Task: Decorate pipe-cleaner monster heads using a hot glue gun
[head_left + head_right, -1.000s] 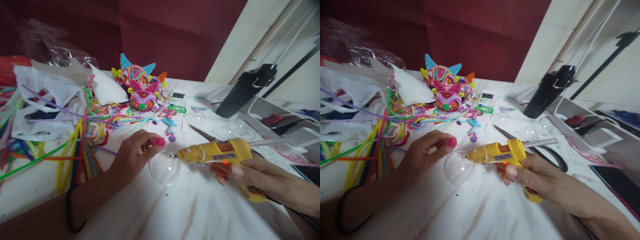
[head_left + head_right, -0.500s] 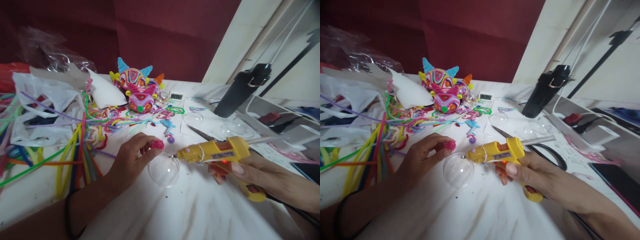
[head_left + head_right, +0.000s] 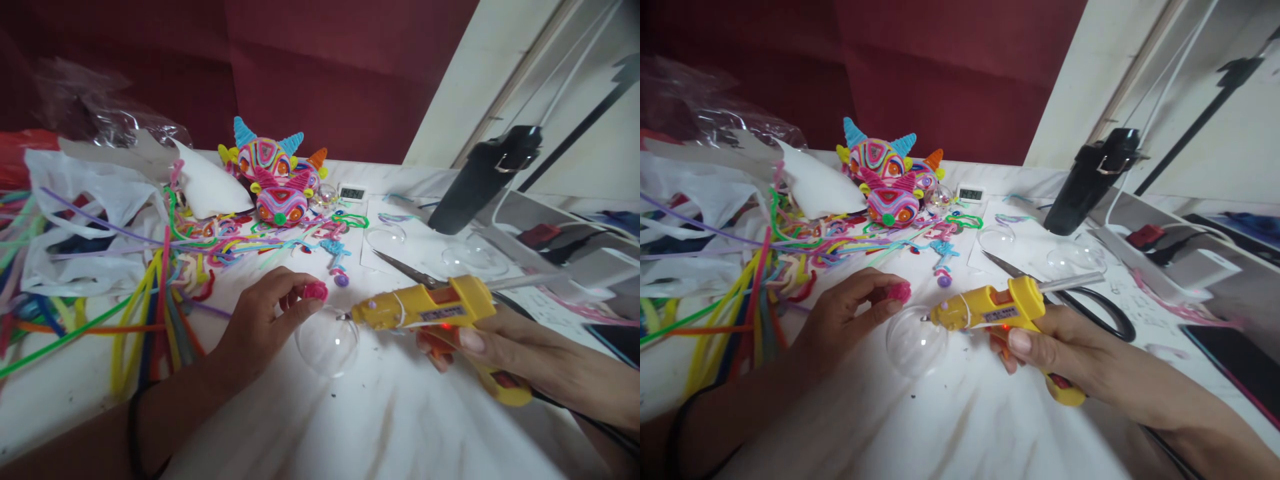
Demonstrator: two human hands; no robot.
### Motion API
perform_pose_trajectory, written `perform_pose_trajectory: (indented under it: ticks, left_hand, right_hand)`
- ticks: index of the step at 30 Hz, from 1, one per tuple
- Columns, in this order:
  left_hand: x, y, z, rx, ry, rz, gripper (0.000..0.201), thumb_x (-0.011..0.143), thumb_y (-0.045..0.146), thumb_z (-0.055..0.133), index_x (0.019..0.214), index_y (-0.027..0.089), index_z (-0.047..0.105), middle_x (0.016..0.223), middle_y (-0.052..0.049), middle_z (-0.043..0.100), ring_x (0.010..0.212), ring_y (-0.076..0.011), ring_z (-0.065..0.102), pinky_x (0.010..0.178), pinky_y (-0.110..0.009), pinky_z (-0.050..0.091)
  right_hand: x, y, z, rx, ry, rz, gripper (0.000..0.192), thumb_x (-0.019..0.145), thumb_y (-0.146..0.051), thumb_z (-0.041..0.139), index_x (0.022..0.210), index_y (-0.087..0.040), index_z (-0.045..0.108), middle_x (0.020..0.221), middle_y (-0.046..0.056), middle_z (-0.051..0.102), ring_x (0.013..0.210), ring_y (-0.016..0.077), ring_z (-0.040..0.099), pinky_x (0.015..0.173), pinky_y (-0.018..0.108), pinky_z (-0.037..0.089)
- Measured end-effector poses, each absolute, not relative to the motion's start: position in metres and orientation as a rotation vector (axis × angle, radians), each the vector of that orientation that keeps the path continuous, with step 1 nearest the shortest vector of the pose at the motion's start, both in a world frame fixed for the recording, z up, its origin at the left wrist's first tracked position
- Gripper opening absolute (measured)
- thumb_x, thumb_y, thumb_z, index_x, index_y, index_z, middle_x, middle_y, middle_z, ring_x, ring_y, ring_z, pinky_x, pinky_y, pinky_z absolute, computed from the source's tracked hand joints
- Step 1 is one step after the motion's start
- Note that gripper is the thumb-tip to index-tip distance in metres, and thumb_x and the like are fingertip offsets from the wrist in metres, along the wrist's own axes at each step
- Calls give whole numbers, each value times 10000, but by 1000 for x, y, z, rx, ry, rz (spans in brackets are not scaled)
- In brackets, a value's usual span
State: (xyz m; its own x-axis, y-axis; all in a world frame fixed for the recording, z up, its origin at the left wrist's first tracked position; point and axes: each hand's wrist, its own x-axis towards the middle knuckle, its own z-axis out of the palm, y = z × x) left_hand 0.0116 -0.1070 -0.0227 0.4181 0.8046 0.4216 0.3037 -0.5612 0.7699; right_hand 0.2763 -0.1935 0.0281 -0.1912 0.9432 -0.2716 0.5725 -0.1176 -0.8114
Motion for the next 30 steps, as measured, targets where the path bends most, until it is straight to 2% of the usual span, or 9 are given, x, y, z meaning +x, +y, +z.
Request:
perform_pose_trajectory:
  ticks: [5, 9, 15, 21, 24, 30]
  left_hand:
    - [11, -108, -24, 2072, 924, 1083, 129, 859, 291, 605, 942, 211, 662, 829, 1, 620, 723, -113, 564, 652, -226, 457]
    - [11, -107, -24, 2075, 924, 1083, 137, 859, 303, 601, 939, 214, 666, 822, 0, 621, 715, -114, 562, 645, -228, 459]
    - [10, -107, -24, 2073, 907, 1084, 130, 866, 295, 601, 950, 217, 663, 833, 6, 615, 733, -109, 561, 657, -219, 456]
    - [11, -107, -24, 2071, 915, 1073, 134, 870, 295, 596, 955, 214, 661, 832, 2, 610, 735, -114, 556, 659, -225, 451]
    - [11, -107, -24, 2075, 911, 1078, 133, 868, 297, 595, 947, 213, 663, 813, 3, 604, 722, -115, 549, 654, -226, 448]
    - [10, -107, -25, 2062, 905, 1085, 127, 861, 290, 607, 946, 214, 663, 808, 8, 602, 713, -111, 550, 648, -226, 449]
  right_hand:
    - [268, -198, 32, -1742, -1631, 1198, 540, 723, -745, 524, 639, -232, 667, 648, 13, 536, 543, 129, 419, 473, 223, 337]
    - [267, -198, 32, -1778, -1626, 1139, 563, 702, -776, 514, 642, -240, 678, 671, 27, 564, 576, 149, 458, 492, 236, 381]
    - [273, -193, 29, -1726, -1712, 1213, 573, 723, -776, 485, 668, -243, 687, 670, 36, 558, 558, 155, 470, 467, 240, 405]
    - [266, -199, 34, -1846, -1593, 1103, 582, 676, -799, 513, 641, -243, 683, 697, 35, 580, 594, 157, 469, 520, 242, 417]
    - [268, -197, 33, -1818, -1628, 1110, 563, 681, -782, 527, 620, -243, 676, 644, 30, 560, 533, 145, 420, 507, 250, 421]
    - [271, -197, 30, -1786, -1595, 1187, 563, 689, -786, 521, 670, -254, 702, 686, 44, 579, 564, 162, 469, 474, 246, 419]
